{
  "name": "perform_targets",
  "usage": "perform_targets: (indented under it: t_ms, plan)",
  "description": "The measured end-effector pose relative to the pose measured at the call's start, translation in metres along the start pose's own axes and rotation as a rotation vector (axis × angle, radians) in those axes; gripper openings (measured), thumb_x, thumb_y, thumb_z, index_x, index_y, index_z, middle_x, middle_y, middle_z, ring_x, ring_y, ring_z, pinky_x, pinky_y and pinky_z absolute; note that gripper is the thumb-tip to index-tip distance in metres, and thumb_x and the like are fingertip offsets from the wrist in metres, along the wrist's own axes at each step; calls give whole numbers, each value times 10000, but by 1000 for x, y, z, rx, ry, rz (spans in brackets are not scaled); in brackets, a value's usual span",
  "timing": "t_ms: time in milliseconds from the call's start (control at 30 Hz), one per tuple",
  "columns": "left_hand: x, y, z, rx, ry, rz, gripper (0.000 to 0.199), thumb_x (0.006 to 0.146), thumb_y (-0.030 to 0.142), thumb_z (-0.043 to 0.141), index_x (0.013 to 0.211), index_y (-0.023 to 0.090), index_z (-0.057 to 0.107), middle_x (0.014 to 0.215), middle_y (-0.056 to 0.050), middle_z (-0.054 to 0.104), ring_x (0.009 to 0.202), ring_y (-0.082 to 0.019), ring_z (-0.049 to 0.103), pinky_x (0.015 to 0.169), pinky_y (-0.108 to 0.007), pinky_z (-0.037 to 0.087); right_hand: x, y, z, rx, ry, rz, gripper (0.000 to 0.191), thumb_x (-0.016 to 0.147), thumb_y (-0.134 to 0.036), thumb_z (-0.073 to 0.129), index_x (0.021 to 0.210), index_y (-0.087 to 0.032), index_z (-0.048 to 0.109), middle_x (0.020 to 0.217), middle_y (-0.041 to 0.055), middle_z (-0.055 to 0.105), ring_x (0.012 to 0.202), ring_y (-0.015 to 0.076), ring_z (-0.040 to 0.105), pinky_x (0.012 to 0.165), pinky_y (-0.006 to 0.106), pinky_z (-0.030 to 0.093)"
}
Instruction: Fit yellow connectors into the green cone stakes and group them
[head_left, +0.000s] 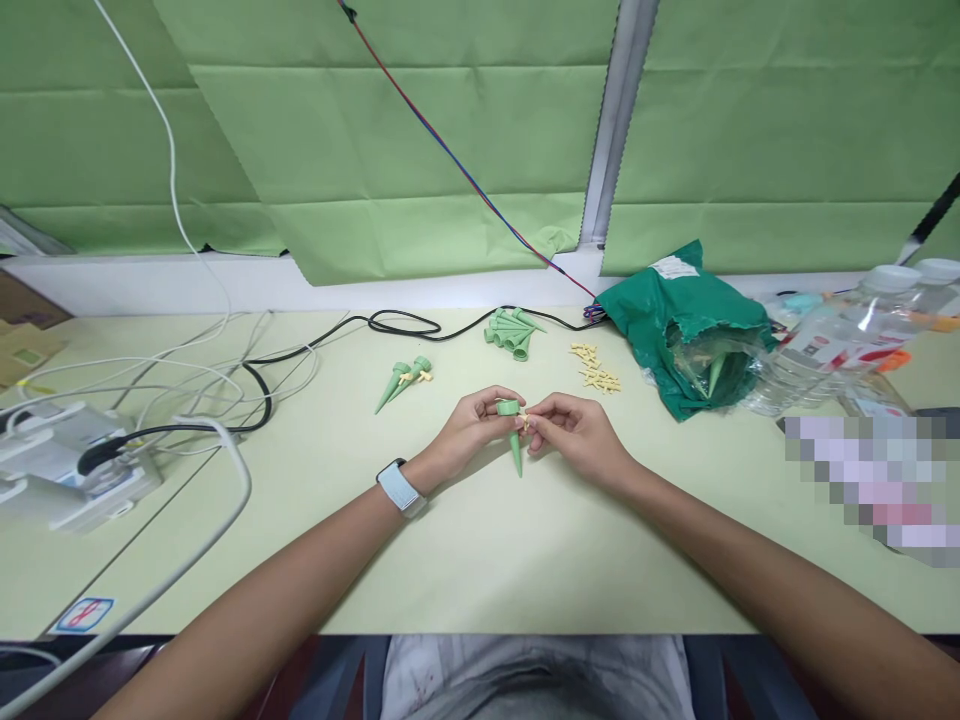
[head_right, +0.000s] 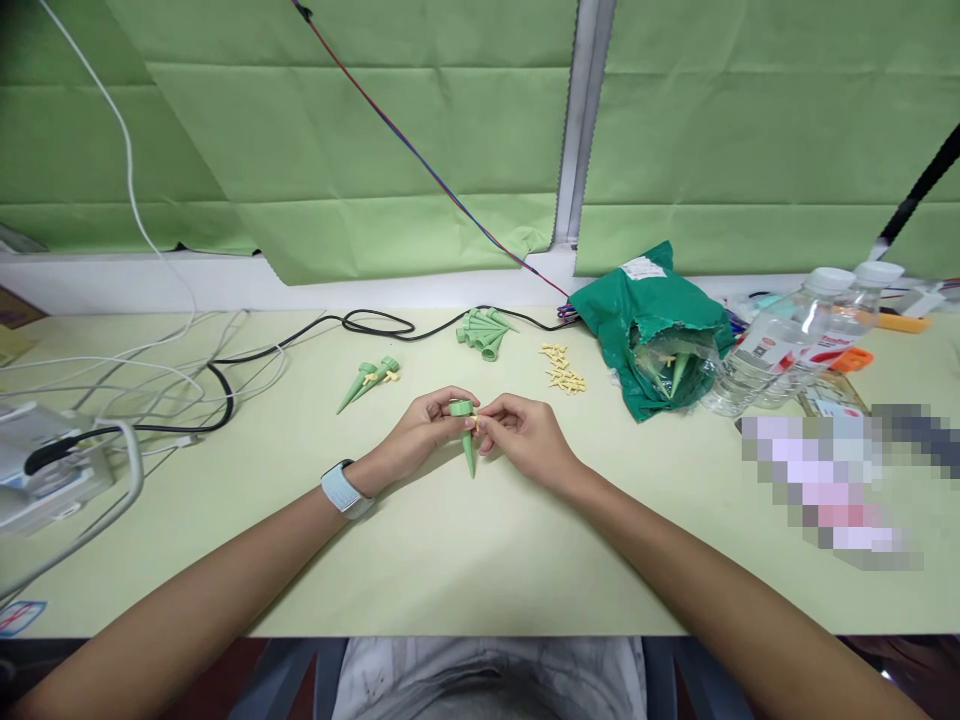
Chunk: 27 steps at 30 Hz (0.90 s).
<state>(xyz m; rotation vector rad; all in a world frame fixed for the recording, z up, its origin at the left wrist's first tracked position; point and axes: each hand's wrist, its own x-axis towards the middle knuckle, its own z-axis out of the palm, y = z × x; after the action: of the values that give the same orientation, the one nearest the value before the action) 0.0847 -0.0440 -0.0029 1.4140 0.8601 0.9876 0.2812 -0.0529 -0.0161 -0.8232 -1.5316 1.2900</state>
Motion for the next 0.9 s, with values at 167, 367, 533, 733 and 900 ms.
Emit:
perform_targets:
  t_ms: [167,367,533,733,900]
  plan:
    - [-1,4,0,-64,-86,-39,242,828,291,766,1018,157,700,916,-76,710,885,-215,679,839,-350,495,-2,0,0,-64,-17,-28,328,875,-495,732,896,-168,721,799,51,736,679,185,723,693,358,633]
    - [-2,4,-1,-121,-133,-62,224,838,278,759,1010,150,690,888,-82,718,865,-222,689,851,-370,502,-3,-1,0,-108,-30,-36,308,894,-471,715,899,-163,727,811,60,735,681,197,731,690,364,635]
    - [-1,1,-2,-173,-159,-80,224,838,258,763,1012,137,688,885,-94,718,851,-223,688,852,-375,506,-4,-1,-2,-169,-43,-82,294,913,-467,691,913,-175,732,833,67,735,688,203,735,674,359,635]
    - [-2,1,3,-251,-145,-94,226,832,257,768,1008,139,687,852,-71,700,773,-188,678,807,-346,517,-3,0,-7,-275,-54,-218,228,936,-425,664,974,-223,764,948,83,726,843,228,734,752,378,643]
    - [-1,3,5,-124,-96,-33,305,832,318,783,1071,164,671,895,-72,717,829,-205,695,808,-348,527,0,1,-8,-232,-2,-190,210,923,-421,677,949,-223,743,947,70,727,824,225,740,777,384,633]
